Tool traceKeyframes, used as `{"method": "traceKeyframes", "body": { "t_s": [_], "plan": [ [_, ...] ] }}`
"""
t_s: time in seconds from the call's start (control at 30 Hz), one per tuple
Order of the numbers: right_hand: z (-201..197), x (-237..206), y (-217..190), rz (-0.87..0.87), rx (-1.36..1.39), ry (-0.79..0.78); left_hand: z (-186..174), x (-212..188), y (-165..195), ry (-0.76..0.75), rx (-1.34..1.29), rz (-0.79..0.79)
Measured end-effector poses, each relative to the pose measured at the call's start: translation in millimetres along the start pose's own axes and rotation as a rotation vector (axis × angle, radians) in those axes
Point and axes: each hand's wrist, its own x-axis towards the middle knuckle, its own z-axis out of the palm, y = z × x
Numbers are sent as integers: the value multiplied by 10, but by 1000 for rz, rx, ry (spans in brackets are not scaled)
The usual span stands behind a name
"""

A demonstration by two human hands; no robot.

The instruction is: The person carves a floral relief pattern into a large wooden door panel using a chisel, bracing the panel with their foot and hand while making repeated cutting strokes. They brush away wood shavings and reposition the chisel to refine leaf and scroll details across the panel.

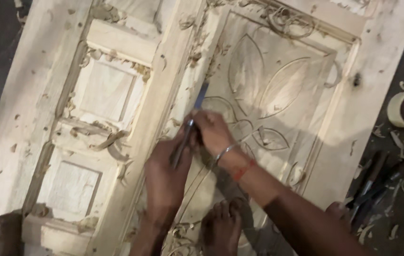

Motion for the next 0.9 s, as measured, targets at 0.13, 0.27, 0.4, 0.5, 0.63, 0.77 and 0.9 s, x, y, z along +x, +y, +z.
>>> {"method": "traceKeyframes", "body": {
  "t_s": [0.13, 0.27, 0.4, 0.5, 0.63, 0.77, 0.9],
  "plan": [
    [84, -108, 101, -1, -17, 11, -82, -113, -11, -7, 46, -134],
    [148, -72, 159, 17, 25, 49, -120, -100, -72, -37, -42, -158],
    [157, -28, 162, -6, -43, 80, -94, -83, -106, 3, -28, -66],
    [165, -29, 149, -7, 47, 41, -89, -74, -134, -15, -84, -166],
    [180, -34, 118, -20, 4, 78, -83, -60, -169, 21, -19, -48],
    [184, -37, 109, -42, -30, 65, -72, -64, -168, 5, -41, -78],
    [186, -21, 160, -21, 59, 86, -67, -77, -133, 29, -72, -65]
  ]
}}
